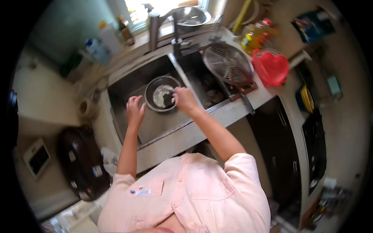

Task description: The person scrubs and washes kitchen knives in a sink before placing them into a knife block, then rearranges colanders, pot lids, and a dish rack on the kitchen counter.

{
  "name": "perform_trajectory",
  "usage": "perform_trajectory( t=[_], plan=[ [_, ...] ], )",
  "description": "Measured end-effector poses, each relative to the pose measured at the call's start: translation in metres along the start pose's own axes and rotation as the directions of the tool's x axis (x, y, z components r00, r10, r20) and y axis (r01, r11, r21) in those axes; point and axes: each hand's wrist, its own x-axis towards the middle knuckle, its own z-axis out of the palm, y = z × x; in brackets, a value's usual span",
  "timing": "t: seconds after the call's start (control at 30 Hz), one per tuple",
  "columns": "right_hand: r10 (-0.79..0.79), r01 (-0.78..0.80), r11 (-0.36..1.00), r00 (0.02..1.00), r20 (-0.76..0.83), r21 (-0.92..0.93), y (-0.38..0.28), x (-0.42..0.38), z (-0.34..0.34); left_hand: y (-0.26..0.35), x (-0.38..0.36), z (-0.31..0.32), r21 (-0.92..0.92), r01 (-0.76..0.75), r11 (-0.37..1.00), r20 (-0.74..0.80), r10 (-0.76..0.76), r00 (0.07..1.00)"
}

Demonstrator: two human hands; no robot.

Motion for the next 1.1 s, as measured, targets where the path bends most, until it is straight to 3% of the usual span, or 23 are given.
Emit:
perform_trajectory(
  t=[0.07, 0.17, 0.3, 0.37, 0.43, 0.5, 0.53, 0.57, 0.6, 0.67, 0.7, 0.73, 0.8, 0.83, 0.87, 0.9, 0.93, 0.97, 1.0, 1.03, 1.07, 1.1],
  plan=[
    [0.006, -0.006, 0.999, 1.000, 0.011, 0.034, -0.008, -0.016, 0.002, 0.042, 0.002, -0.033, -0.130, -0.264, 0.956, 0.011, 0.268, 0.963],
    [0.000, -0.002, 0.997, 1.000, 0.031, 0.072, -0.023, -0.041, -0.004, 0.070, 0.009, -0.026, -0.176, -0.467, 0.866, 0.130, 0.491, 0.861],
    [0.000, 0.038, 0.963, 0.990, -0.141, 0.267, -0.029, -0.075, -0.030, 0.080, 0.012, -0.009, -0.224, -0.540, 0.811, 0.080, 0.568, 0.819],
    [0.022, -0.014, 0.993, 0.998, -0.066, 0.117, -0.036, -0.089, -0.050, 0.100, 0.011, -0.019, -0.175, -0.647, 0.742, 0.084, 0.666, 0.741],
    [0.137, -0.133, 0.974, 0.990, 0.010, -0.186, -0.051, -0.095, -0.072, 0.133, 0.012, -0.036, -0.183, -0.772, 0.609, 0.113, 0.793, 0.598],
    [-0.003, -0.032, 0.961, 0.992, -0.126, -0.276, -0.036, -0.085, -0.052, 0.143, 0.012, -0.034, -0.052, -0.844, 0.534, 0.071, 0.845, 0.530],
    [-0.012, -0.042, 0.924, 0.990, -0.138, -0.381, -0.041, -0.086, -0.059, 0.155, 0.009, -0.044, -0.026, -0.813, 0.582, 0.095, 0.811, 0.577],
    [-0.029, -0.040, 0.921, 0.985, -0.171, -0.388, -0.046, -0.092, -0.071, 0.152, 0.011, -0.043, -0.140, -0.816, 0.560, -0.044, 0.820, 0.570],
    [-0.024, -0.039, 0.947, 0.981, -0.193, -0.318, -0.046, -0.101, -0.083, 0.174, 0.002, -0.058, -0.157, -0.730, 0.665, 0.001, 0.740, 0.673],
    [0.107, -0.130, 0.949, 0.990, -0.094, -0.289, -0.022, -0.112, -0.087, 0.201, -0.012, -0.063, -0.067, -0.728, 0.683, -0.036, 0.727, 0.685],
    [0.127, -0.133, 0.908, 0.991, -0.040, -0.397, -0.008, -0.112, -0.088, 0.216, -0.020, -0.067, -0.127, -0.758, 0.640, -0.053, 0.759, 0.649],
    [0.138, -0.116, 0.914, 0.990, 0.030, -0.389, -0.015, -0.133, -0.119, 0.234, -0.032, -0.076, -0.179, -0.789, 0.588, -0.075, 0.791, 0.607],
    [0.098, -0.132, 0.965, 0.983, -0.157, -0.226, -0.024, -0.176, -0.159, 0.269, -0.055, -0.079, -0.256, -0.828, 0.499, -0.148, 0.826, 0.544],
    [0.089, -0.129, 0.982, 0.960, -0.265, -0.137, -0.017, -0.198, -0.170, 0.290, -0.070, -0.077, -0.279, -0.838, 0.470, -0.200, 0.825, 0.529],
    [0.210, -0.229, 0.973, 0.935, -0.285, -0.037, -0.008, -0.226, -0.184, 0.307, -0.084, -0.072, -0.303, -0.845, 0.441, -0.251, 0.818, 0.517],
    [0.251, -0.290, 0.954, 0.915, -0.317, -0.081, 0.008, -0.263, -0.194, 0.318, -0.096, -0.056, -0.426, -0.814, 0.395, -0.249, 0.814, 0.525],
    [0.293, -0.350, 0.933, 0.873, -0.391, -0.083, 0.020, -0.305, -0.202, 0.333, -0.110, -0.043, -0.546, -0.719, 0.430, -0.110, 0.814, 0.570],
    [0.344, -0.403, 0.915, 0.801, -0.490, -0.017, 0.030, -0.352, -0.210, 0.354, -0.123, -0.030, -0.545, -0.769, 0.335, -0.152, 0.862, 0.483],
    [0.516, -0.484, 0.852, 0.710, -0.479, 0.201, 0.033, -0.403, -0.220, 0.382, -0.138, -0.018, -0.539, -0.809, 0.235, -0.199, 0.898, 0.393],
    [0.698, -0.611, 0.713, 0.580, -0.420, 0.343, 0.024, -0.455, -0.236, 0.407, -0.156, -0.007, -0.582, -0.783, 0.218, -0.126, 0.928, 0.352],
    [0.770, -0.563, 0.638, 0.464, -0.438, 0.525, 0.037, -0.507, -0.226, 0.433, -0.176, 0.002, -0.624, -0.752, 0.212, -0.050, 0.950, 0.309],
    [0.857, -0.758, 0.480, 0.298, -0.420, 0.442, 0.012, -0.556, -0.251, 0.462, -0.195, 0.016, -0.618, -0.779, 0.103, -0.116, 0.969, 0.220]
  ],
)
